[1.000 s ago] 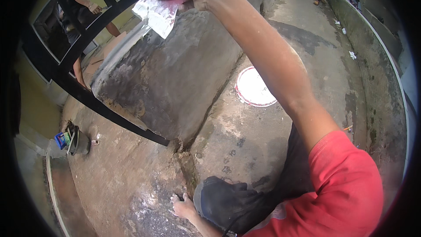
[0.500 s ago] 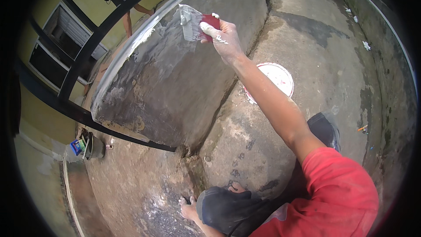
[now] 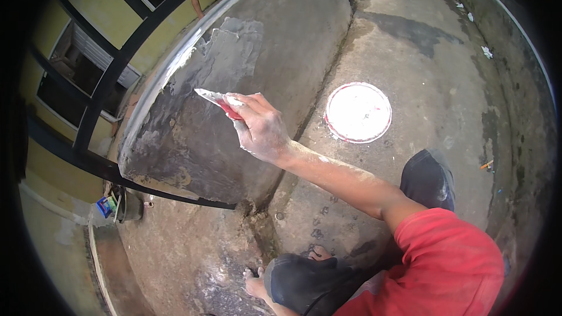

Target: The person mixes a white powder with water in a bucket using a trowel, then carries the bucket to a concrete surface and applies the mixture into a crack using the trowel.

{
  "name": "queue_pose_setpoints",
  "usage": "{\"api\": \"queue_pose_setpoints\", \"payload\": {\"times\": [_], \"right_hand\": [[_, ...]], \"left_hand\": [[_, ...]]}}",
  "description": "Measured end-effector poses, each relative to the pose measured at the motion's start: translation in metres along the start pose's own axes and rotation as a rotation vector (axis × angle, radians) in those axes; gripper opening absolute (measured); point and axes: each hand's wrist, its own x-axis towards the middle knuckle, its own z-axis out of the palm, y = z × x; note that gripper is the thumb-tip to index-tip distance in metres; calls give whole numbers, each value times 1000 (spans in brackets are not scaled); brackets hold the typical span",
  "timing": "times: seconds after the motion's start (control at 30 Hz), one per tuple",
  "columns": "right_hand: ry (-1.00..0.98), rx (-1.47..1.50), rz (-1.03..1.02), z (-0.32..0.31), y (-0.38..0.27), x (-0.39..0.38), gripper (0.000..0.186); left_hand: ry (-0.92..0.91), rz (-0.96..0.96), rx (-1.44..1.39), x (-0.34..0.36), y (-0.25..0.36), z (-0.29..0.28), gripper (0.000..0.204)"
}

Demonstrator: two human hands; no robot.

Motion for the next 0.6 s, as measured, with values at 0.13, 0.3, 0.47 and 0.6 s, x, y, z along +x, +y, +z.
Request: {"api": "queue_pose_setpoints", "payload": {"times": [0.13, 0.3, 0.47, 0.6], "right_hand": [[128, -24, 547, -32, 68, 94, 24], [105, -58, 389, -9, 66, 127, 25], [144, -79, 115, 14, 6, 97, 25], [118, -94, 4, 25, -33, 69, 27]], "left_hand": [[-9, 12, -9, -3, 9, 8, 59], [62, 39, -46, -5, 9, 2, 60], [17, 11, -23, -4, 12, 0, 61], [69, 19, -46, -5, 3, 12, 60]]}}
